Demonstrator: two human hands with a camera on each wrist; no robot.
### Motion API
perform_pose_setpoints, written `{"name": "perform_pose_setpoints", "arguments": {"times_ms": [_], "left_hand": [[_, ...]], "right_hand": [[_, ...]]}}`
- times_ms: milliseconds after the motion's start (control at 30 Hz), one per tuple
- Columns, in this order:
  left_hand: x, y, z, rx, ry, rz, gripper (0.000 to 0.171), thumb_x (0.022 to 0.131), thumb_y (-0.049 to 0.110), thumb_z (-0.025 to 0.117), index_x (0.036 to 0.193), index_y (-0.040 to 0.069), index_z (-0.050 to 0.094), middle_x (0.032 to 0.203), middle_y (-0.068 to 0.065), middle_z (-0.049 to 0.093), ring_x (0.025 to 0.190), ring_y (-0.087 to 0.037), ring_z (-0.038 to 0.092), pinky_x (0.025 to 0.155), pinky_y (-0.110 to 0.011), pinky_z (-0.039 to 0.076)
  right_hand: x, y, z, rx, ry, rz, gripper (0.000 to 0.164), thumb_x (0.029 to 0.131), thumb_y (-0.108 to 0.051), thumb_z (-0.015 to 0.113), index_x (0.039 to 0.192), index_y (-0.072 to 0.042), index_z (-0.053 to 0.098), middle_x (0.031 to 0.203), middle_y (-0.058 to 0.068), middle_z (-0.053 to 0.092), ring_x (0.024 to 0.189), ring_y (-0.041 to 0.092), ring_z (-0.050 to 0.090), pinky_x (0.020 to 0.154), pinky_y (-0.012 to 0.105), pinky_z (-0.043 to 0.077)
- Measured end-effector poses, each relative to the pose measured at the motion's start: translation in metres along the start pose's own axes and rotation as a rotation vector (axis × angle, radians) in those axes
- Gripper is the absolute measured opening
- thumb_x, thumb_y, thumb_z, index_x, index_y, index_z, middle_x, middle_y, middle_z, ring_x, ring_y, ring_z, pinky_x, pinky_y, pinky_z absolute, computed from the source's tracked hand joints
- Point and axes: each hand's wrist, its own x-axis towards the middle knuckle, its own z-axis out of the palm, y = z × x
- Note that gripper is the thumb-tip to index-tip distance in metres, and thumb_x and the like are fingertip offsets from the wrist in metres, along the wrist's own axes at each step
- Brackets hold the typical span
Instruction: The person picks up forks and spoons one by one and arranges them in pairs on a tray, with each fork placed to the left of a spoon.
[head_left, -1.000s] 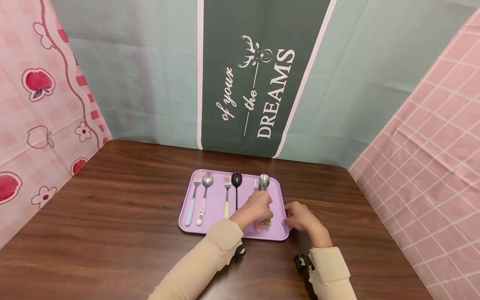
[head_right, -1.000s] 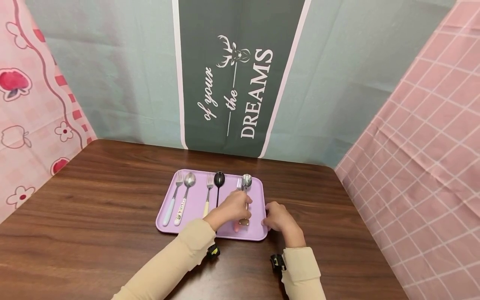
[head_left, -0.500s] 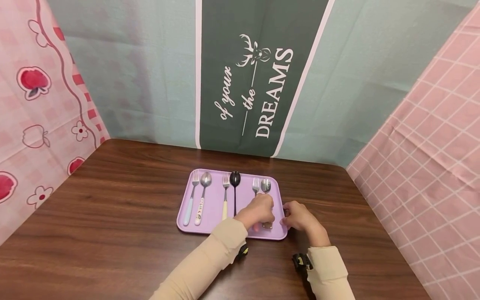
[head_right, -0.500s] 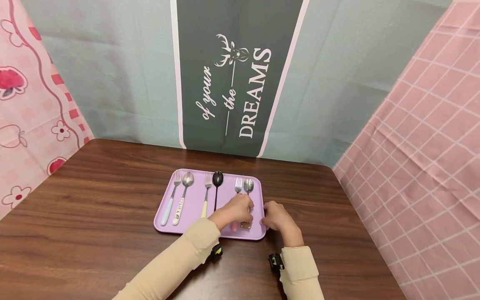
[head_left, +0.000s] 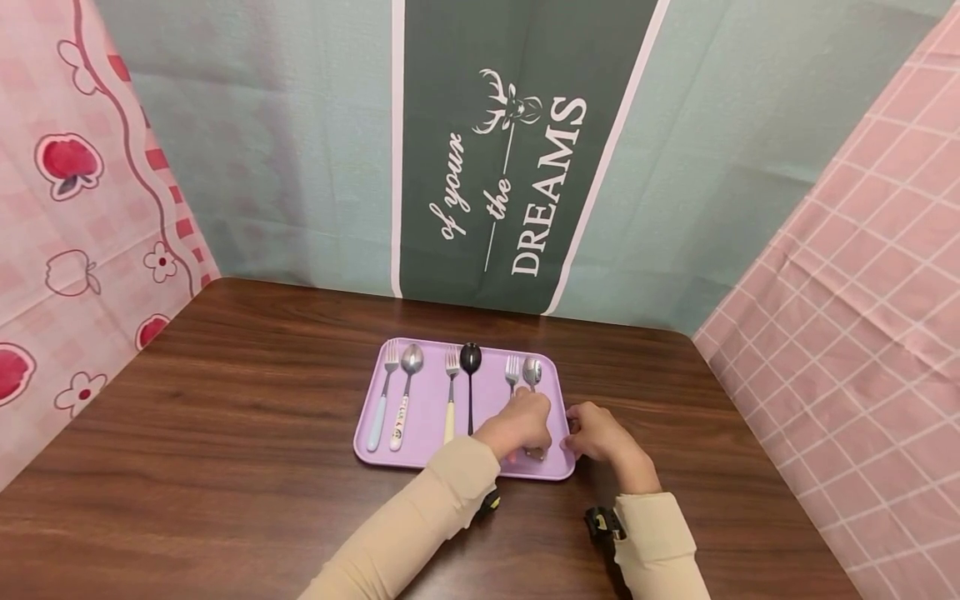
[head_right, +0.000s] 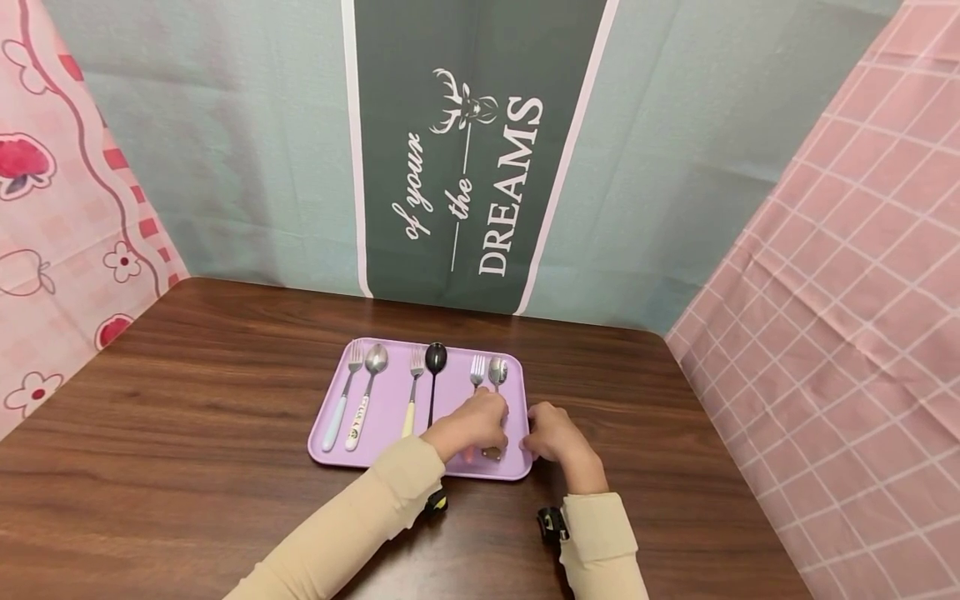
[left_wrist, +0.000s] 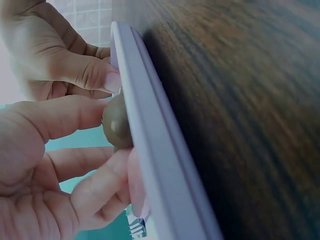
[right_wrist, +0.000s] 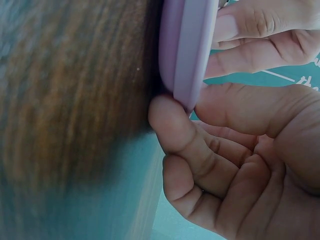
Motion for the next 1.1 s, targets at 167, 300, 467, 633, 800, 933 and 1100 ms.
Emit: {"name": "perform_pose_setpoints", "arguments": {"times_ms": [167,300,467,633,800,933,1100], "left_hand": [[0.000,0.000,0.002,0.046,0.015,0.004,0.020,0.062,0.015,0.077,0.067,0.008,0.060,0.072,-0.004,0.057,0.077,-0.019,0.045,0.064,-0.024,0.042],[0.001,0.000,0.004,0.029,0.004,-0.002,0.020,0.062,0.015,0.077,0.066,0.008,0.060,0.072,-0.004,0.055,0.076,-0.019,0.044,0.061,-0.024,0.041],[0.000,-0.002,0.005,0.024,-0.002,-0.021,0.020,0.063,0.015,0.078,0.065,0.008,0.060,0.072,-0.005,0.053,0.076,-0.019,0.045,0.061,-0.025,0.042],[0.000,-0.004,0.003,0.026,-0.006,-0.012,0.020,0.064,0.016,0.078,0.065,0.008,0.060,0.071,-0.005,0.053,0.076,-0.019,0.045,0.059,-0.026,0.042],[0.000,-0.002,0.000,0.049,0.005,0.009,0.020,0.064,0.016,0.077,0.064,0.008,0.060,0.070,-0.004,0.053,0.077,-0.019,0.045,0.061,-0.025,0.042],[-0.002,0.000,-0.005,0.074,0.014,0.057,0.021,0.065,0.019,0.077,0.063,0.009,0.059,0.069,-0.003,0.054,0.078,-0.019,0.045,0.063,-0.025,0.042],[-0.013,-0.005,-0.017,0.099,0.024,0.088,0.022,0.067,0.023,0.077,0.065,0.011,0.058,0.070,-0.002,0.051,0.079,-0.017,0.047,0.065,-0.023,0.043]], "right_hand": [[0.001,0.000,0.001,-0.001,0.007,0.005,0.028,0.069,0.004,0.069,0.096,0.008,0.061,0.058,0.002,0.058,0.051,0.015,0.057,0.052,0.029,0.046],[0.001,0.000,0.001,-0.022,0.010,0.014,0.027,0.069,0.005,0.068,0.095,0.007,0.062,0.057,0.001,0.055,0.052,0.014,0.054,0.052,0.029,0.044],[0.002,-0.001,0.003,-0.016,0.012,0.007,0.026,0.069,0.004,0.069,0.094,0.006,0.062,0.057,0.001,0.056,0.051,0.015,0.055,0.051,0.029,0.044],[0.002,-0.001,0.003,-0.013,0.005,0.000,0.023,0.069,0.004,0.069,0.092,0.005,0.063,0.056,0.001,0.056,0.050,0.014,0.056,0.051,0.029,0.044],[0.002,0.000,0.000,-0.029,0.019,0.003,0.026,0.068,0.004,0.068,0.093,0.006,0.063,0.057,0.001,0.055,0.052,0.014,0.054,0.052,0.029,0.045],[0.000,0.001,-0.002,-0.035,0.023,0.010,0.027,0.069,0.003,0.068,0.095,0.007,0.062,0.058,0.001,0.056,0.052,0.015,0.056,0.054,0.030,0.045],[-0.002,-0.001,0.000,-0.002,0.017,0.008,0.025,0.072,0.002,0.068,0.095,0.008,0.061,0.059,0.002,0.058,0.051,0.015,0.057,0.054,0.031,0.046]]}}
